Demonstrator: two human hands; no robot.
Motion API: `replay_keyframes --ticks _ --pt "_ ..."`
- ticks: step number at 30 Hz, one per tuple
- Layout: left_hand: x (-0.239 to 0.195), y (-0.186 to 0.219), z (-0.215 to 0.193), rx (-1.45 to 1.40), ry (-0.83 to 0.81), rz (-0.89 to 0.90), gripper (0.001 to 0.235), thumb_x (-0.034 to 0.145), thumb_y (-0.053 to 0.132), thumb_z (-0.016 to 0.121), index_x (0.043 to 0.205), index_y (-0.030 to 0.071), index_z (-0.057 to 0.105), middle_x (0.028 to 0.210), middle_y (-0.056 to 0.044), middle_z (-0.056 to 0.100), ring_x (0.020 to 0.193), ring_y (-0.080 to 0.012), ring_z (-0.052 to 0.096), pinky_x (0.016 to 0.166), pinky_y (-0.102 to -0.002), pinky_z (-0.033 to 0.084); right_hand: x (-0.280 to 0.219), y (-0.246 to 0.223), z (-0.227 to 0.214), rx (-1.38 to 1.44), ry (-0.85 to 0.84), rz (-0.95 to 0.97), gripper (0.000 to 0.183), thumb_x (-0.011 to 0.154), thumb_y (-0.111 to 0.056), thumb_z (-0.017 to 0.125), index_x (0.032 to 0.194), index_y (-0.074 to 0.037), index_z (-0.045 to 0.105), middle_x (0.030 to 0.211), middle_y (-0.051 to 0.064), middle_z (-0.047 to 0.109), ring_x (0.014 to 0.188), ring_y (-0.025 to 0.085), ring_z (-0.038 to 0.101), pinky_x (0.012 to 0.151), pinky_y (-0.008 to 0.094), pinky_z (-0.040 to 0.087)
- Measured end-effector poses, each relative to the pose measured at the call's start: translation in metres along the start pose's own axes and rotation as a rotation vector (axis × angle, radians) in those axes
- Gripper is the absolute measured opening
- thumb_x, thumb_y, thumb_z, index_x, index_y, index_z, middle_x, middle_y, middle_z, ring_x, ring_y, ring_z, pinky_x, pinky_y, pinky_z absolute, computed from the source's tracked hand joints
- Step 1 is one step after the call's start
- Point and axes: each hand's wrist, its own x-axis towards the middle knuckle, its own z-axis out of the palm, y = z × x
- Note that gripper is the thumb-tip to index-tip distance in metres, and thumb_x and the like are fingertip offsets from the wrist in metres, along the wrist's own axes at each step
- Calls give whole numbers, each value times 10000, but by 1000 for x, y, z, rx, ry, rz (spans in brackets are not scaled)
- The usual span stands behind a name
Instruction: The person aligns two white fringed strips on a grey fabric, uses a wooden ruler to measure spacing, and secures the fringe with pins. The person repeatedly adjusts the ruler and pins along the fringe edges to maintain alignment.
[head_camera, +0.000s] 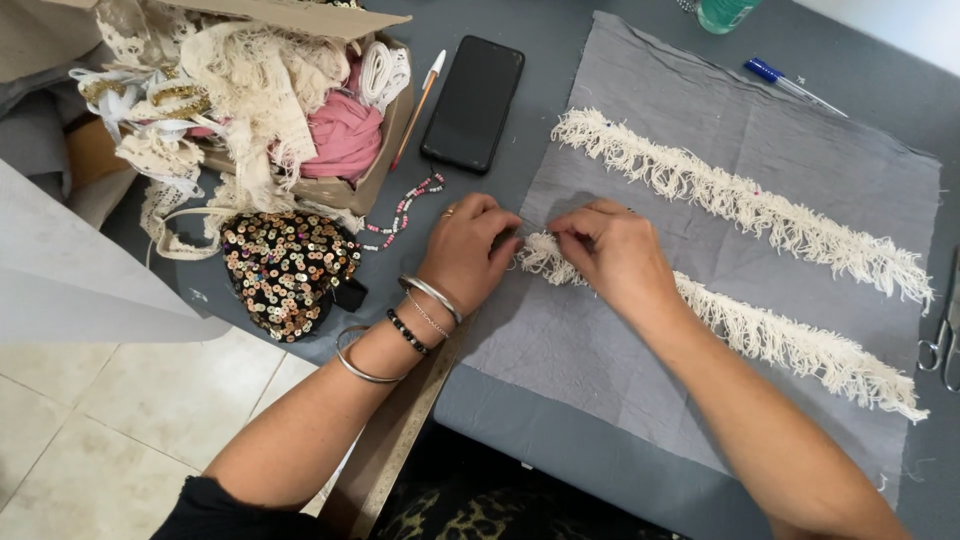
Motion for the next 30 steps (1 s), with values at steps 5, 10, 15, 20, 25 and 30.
replay_keyframes --ticks 5,10,15,20,25,30 --pt "1 -3 4 17 34 14 160 883 235 742 1040 256 766 995 -12 633 979 -274 672 891 -404 540 1 0 -1 -19 -21 4 155 871 -127 709 1001 -154 788 923 138 730 912 391 731 764 486 591" --pt "0 -6 11 29 54 21 157 902 261 725 1048 277 782 1002 -5 636 984 -264 668 878 -396 546 3 -4 -1 -23 -22 16 144 870 -134 708 988 -160 787 924 129 736 910 383 734 765 481 596" --pt "-1 -6 13 33 71 52 176 897 215 714 1046 265 791 991 -13 635 982 -265 669 872 -383 542 7 -7 -5 -39 -48 10 136 885 -124 698 989 -144 785 915 163 731 905 419 728 737 508 594" --pt "-1 -6 15 44 84 66 181 894 203 707 1046 256 790 1000 -11 631 982 -256 664 882 -374 538 9 -6 1 -66 -47 23 126 881 -124 707 975 -154 786 909 150 737 891 404 738 728 495 601" --pt "3 -7 8 63 78 65 186 889 212 706 1053 258 780 986 -1 627 967 -254 668 870 -379 542 7 3 -4 -64 -49 11 144 880 -129 702 1002 -131 778 906 174 728 878 429 725 733 523 592" --pt "2 -6 5 59 16 57 182 881 170 693 1048 240 674 1007 6 597 1057 -243 654 939 -376 512 -2 13 -20 -24 -1 46 210 906 -129 681 1104 -124 751 885 147 730 858 383 732 730 478 590"
